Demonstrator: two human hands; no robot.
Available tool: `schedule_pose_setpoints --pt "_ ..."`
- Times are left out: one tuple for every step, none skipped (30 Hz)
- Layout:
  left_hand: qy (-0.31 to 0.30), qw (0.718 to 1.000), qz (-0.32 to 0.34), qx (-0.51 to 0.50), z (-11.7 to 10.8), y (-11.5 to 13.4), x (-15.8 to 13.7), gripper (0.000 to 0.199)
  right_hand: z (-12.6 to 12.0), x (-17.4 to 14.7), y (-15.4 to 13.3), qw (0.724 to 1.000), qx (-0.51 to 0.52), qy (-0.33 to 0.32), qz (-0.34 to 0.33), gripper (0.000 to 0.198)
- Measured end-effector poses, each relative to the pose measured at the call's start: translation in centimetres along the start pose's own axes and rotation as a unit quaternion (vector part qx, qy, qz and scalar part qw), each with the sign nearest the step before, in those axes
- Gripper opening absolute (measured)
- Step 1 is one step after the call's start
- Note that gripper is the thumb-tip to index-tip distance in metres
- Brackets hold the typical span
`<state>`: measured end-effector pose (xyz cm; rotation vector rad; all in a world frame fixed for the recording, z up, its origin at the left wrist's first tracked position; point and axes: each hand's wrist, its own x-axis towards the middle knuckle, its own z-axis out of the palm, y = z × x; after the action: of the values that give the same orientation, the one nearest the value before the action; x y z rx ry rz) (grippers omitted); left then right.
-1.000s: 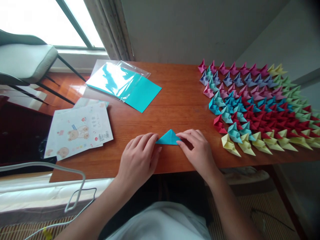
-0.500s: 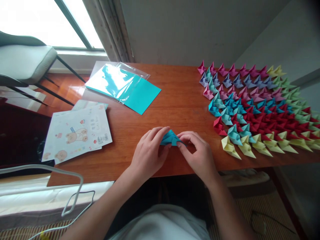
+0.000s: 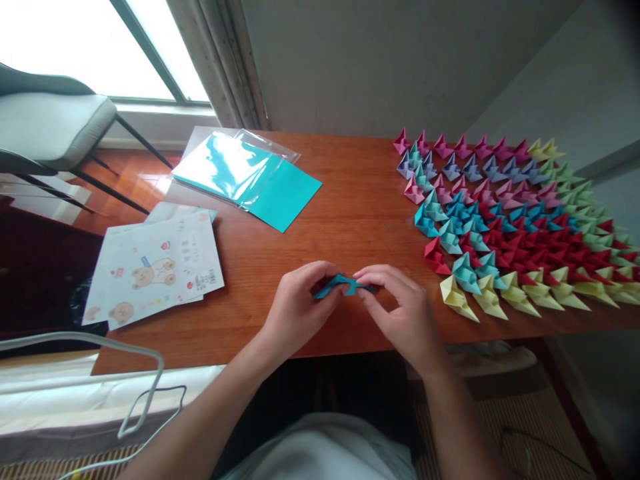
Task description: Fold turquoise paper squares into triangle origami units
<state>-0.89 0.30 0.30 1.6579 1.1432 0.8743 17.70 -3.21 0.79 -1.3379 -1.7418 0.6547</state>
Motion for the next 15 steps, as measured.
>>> schedule_pose_setpoints --pt "-0.004 0.999 -0.018 -0.031 0.1 -0.1 0.0 0.009 0.0 0.0 0.0 1.000 0.001 0.003 0.004 0.013" --pt "-0.007 0.997 -0.037 -0.068 0.2 -0.2 0.1 0.012 0.1 -0.1 0.1 1.000 0.005 0.007 0.014 0.012" --pt "-0.008 0.993 -0.056 -0.107 0.3 -0.3 0.1 0.014 0.2 -0.2 0.1 0.999 0.015 0.011 0.030 0.011" --pt "-0.008 0.987 -0.072 -0.144 0.4 -0.4 0.1 0.016 0.3 -0.3 0.2 0.998 0.033 0.018 0.051 0.011" --pt "-0.006 0.981 -0.087 -0.176 0.4 -0.4 0.1 0.017 0.5 -0.4 0.3 0.995 0.059 0.030 0.075 0.013" --pt "-0.003 0.975 -0.100 -0.200 0.4 -0.3 0.1 0.018 0.7 -0.5 0.3 0.990 0.092 0.044 0.102 0.016" --pt "0.002 0.969 -0.111 -0.219 0.4 -0.2 0.2 0.019 1.0 -0.6 0.4 0.982 0.125 0.057 0.128 0.019" --pt "0.005 0.965 -0.120 -0.234 0.3 -0.1 0.2 0.021 1.2 -0.7 0.4 0.975 0.153 0.065 0.150 0.020" --pt "0.008 0.961 -0.126 -0.245 0.3 0.0 0.2 0.022 1.4 -0.7 0.4 0.969 0.172 0.064 0.167 0.019" --pt "0.010 0.959 -0.130 -0.251 0.2 0.1 0.2 0.022 1.5 -0.8 0.4 0.965 0.182 0.059 0.179 0.016" --pt "0.012 0.958 -0.133 -0.252 0.1 0.2 0.1 0.023 1.5 -0.8 0.3 0.964 0.182 0.051 0.186 0.014" --pt "0.013 0.959 -0.135 -0.250 0.0 0.3 0.1 0.023 1.5 -0.8 0.3 0.965 0.176 0.045 0.189 0.012" --pt "0.014 0.960 -0.135 -0.245 0.0 0.4 0.1 0.023 1.4 -0.7 0.3 0.967 0.168 0.044 0.188 0.011" --pt "0.014 0.962 -0.134 -0.239 -0.1 0.4 0.1 0.023 1.3 -0.7 0.2 0.968 0.160 0.046 0.187 0.010" --pt "0.013 0.963 -0.132 -0.233 -0.1 0.5 0.1 0.024 1.1 -0.7 0.2 0.969 0.153 0.049 0.186 0.010"
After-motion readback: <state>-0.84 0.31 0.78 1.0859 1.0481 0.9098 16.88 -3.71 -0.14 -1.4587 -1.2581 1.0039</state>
